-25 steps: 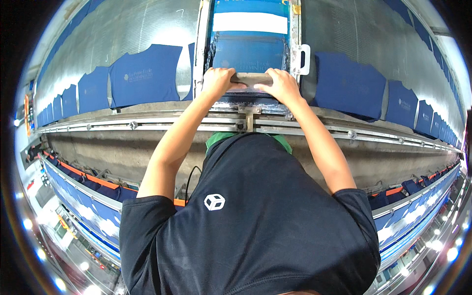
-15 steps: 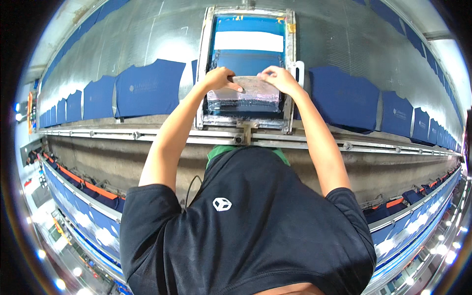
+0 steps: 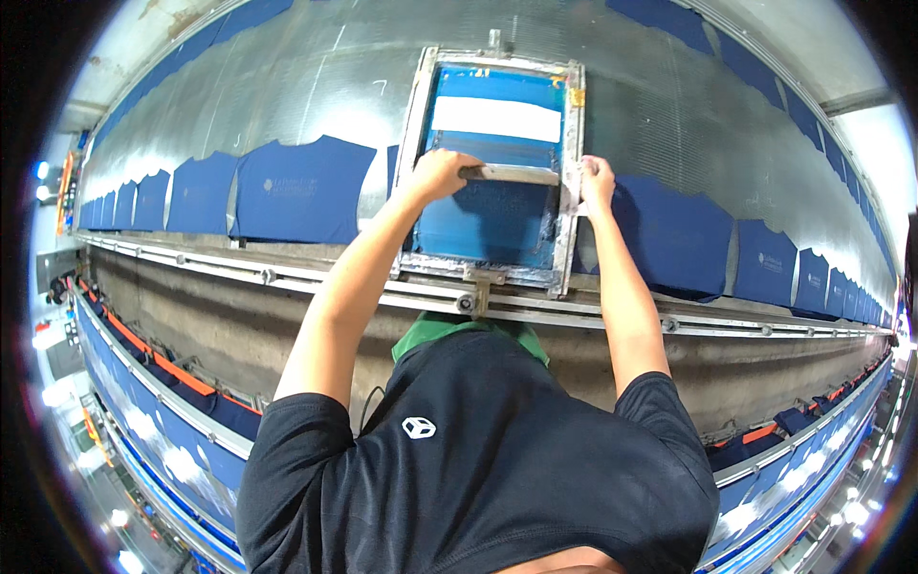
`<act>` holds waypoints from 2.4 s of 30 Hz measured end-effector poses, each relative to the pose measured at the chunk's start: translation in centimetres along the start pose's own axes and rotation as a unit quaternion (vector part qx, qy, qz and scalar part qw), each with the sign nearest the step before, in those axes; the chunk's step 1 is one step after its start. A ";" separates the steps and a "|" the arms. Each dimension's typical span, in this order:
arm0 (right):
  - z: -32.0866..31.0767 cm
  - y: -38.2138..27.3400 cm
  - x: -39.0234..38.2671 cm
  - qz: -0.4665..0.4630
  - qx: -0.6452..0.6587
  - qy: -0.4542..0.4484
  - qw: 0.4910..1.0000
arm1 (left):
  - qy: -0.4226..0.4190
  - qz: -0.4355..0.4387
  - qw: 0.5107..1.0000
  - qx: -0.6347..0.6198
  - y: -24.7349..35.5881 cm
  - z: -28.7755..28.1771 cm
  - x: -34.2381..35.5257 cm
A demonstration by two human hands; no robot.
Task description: The person performs screen printing on a series of blue t-shirts using a squeegee and a screen frame. They repeatedly pull ink across the screen to print a logo, then lift the screen to move to the next shirt on the conveyor line.
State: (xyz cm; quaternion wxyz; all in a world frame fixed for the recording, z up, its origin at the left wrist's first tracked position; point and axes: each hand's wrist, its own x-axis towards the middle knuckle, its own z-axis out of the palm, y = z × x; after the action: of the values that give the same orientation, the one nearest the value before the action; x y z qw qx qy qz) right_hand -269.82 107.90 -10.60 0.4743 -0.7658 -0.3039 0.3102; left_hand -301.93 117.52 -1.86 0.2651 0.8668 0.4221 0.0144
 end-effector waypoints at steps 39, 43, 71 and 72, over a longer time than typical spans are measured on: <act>41.8 -15.8 -15.8 -0.131 -0.303 -0.044 0.943 | -0.008 0.033 0.998 0.058 -44.4 -21.2 -19.7; 42.6 -26.8 -16.3 -0.279 -0.285 -0.171 0.901 | -0.098 -0.020 0.994 0.051 -46.0 -24.9 -11.7; 44.2 -28.3 -23.6 -0.228 -0.449 -0.263 0.823 | -0.183 -0.070 0.980 0.034 -43.2 -25.0 -20.2; 45.0 -28.6 -20.4 -0.212 -0.442 -0.269 0.829 | -0.151 -0.060 0.986 0.038 -44.0 -25.5 -17.1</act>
State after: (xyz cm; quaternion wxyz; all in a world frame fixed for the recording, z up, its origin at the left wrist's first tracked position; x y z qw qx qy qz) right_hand -321.77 127.06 3.23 0.0383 -0.6969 -0.6788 0.2284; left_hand -351.13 138.47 2.73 0.2928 0.8415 0.4291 -0.1485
